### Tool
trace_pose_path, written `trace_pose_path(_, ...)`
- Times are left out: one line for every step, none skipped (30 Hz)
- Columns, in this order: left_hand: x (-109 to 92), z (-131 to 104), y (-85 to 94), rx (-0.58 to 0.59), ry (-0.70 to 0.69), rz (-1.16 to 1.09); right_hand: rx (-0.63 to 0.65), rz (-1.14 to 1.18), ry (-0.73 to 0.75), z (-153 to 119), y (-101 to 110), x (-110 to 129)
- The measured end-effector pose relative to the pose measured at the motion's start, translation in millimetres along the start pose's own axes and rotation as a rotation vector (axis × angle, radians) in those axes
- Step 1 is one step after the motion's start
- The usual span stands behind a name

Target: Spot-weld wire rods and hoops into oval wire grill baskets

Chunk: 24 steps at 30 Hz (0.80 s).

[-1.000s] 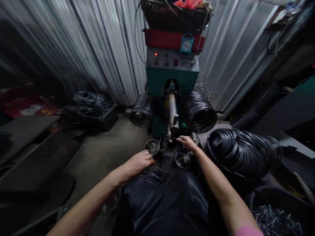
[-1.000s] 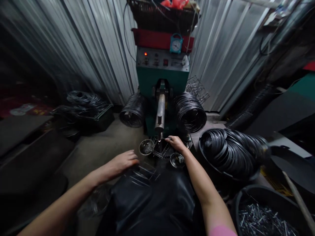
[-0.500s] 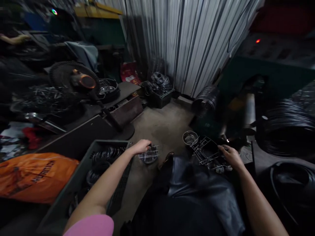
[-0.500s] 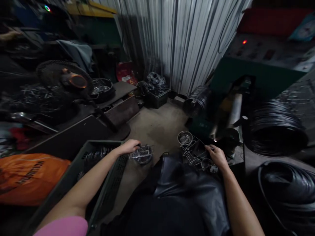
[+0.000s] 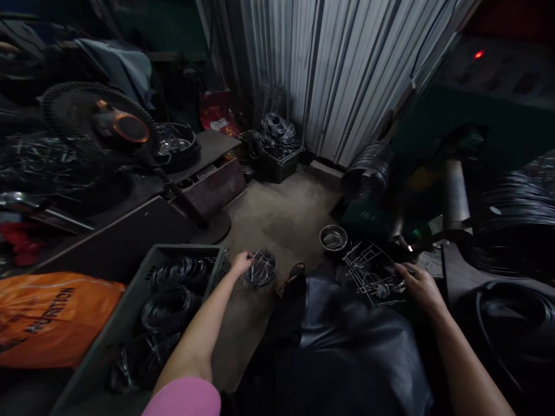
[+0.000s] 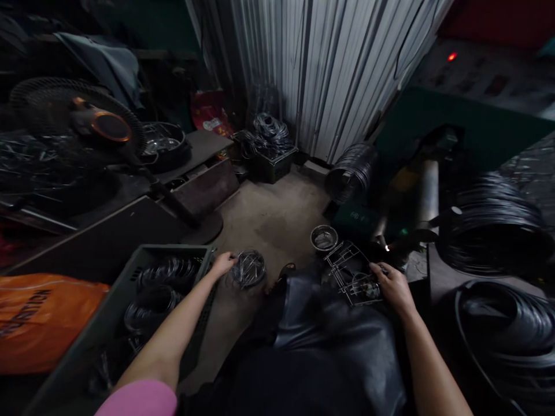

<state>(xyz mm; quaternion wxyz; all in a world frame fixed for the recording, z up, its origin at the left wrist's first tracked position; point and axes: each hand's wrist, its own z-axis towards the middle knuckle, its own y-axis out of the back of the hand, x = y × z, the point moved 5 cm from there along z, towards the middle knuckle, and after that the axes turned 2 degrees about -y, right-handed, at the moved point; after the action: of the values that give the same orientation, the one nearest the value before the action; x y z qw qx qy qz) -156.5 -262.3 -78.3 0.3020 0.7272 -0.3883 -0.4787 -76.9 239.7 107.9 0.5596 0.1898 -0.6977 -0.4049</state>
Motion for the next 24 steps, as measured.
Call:
trace_pose_path(2.2,2.1,-3.8,-0.013,0.03,-0.009,-0.004,0.0,-0.006,0.0,0.1,-0.6)
trace_pose_path(3.3,3.7,-8.1,-0.027,0.055,-0.02,-0.006,0.002,-0.012,0.3,0.1,-0.9)
trace_pose_path(3.3,4.7,-13.1,-0.037,0.075,-0.033,-0.005,0.006,-0.019,0.8,0.0,-1.1)
trace_pose_path(2.2,5.0,-18.9,-0.044,0.089,-0.048,-0.002,0.013,-0.025,1.4,-0.5,-1.1)
trace_pose_path(0.1,4.6,-25.7,-0.045,0.096,-0.066,0.003,0.02,-0.032,1.9,-1.2,-1.0)
trace_pose_path(-2.7,3.5,-33.1,-0.04,0.098,-0.087,0.006,0.027,-0.038,2.1,-2.0,-0.7)
trace_pose_path(-6.2,1.6,-41.1,-0.032,0.096,-0.11,0.007,0.031,-0.044,1.8,-2.8,-0.2)
trace_pose_path(-10.3,-1.1,-49.2,-0.024,0.09,-0.135,0.003,0.034,-0.048,0.9,-3.4,0.8)
trace_pose_path(-15.0,-4.7,-57.2,-0.017,0.082,-0.162,-0.003,0.033,-0.051,-0.9,-3.5,2.2)
trace_pose_path(-20.7,-9.0,-64.7,-0.011,0.069,-0.192,-0.011,0.034,-0.051,-3.6,-2.9,4.5)
trace_pose_path(-27.8,-14.0,-71.5,-0.007,0.049,-0.225,-0.018,0.038,-0.046,-7.2,-1.5,7.7)
trace_pose_path(-36.7,-19.6,-77.3,-0.003,0.021,-0.262,-0.02,0.048,-0.033,-11.6,0.6,11.9)
trace_pose_path(-47.9,-25.9,-81.8,0.003,-0.018,-0.304,-0.016,0.068,-0.01,-16.6,3.6,17.1)
trace_pose_path(-61.7,-32.9,-84.7,0.011,-0.068,-0.347,-0.005,0.096,0.019,-22.0,7.3,22.8)
trace_pose_path(-78.1,-40.6,-85.7,0.022,-0.128,-0.385,0.008,0.134,0.048,-27.8,11.6,28.2)
trace_pose_path(-97.3,-49.4,-84.3,0.032,-0.203,-0.433,0.022,0.179,0.07,-33.7,16.2,32.5)
trace_pose_path(-118.5,-59.5,-80.6,0.041,-0.29,-0.488,0.035,0.234,0.079,-40.0,20.6,34.9)
trace_pose_path(-141.2,-71.3,-74.3,0.047,-0.39,-0.56,0.039,0.301,0.072,-46.5,24.5,35.0)
trace_pose_path(-164.5,-85.1,-65.3,0.045,-0.513,-0.694,0.035,0.381,0.051,-53.4,27.2,32.4)
trace_pose_path(-186.1,-100.3,-55.6,0.051,-0.622,-0.827,0.021,0.472,0.016,-60.9,28.1,27.1)
trace_pose_path(-204.6,-115.3,-46.6,0.055,-0.694,-0.935,-0.001,0.57,-0.034,-69.0,26.6,18.9)
trace_pose_path(-220.8,-129.9,-40.2,0.087,-0.745,-1.015,-0.029,0.665,-0.094,-77.7,22.7,8.4)
trace_pose_path(-234.1,-143.0,-36.0,0.121,-0.777,-1.079,-0.055,0.748,-0.173,-86.9,16.1,-4.4)
trace_pose_path(-244.0,-153.4,-34.8,0.148,-0.778,-1.102,-0.071,0.812,-0.267,-96.6,6.9,-18.8)
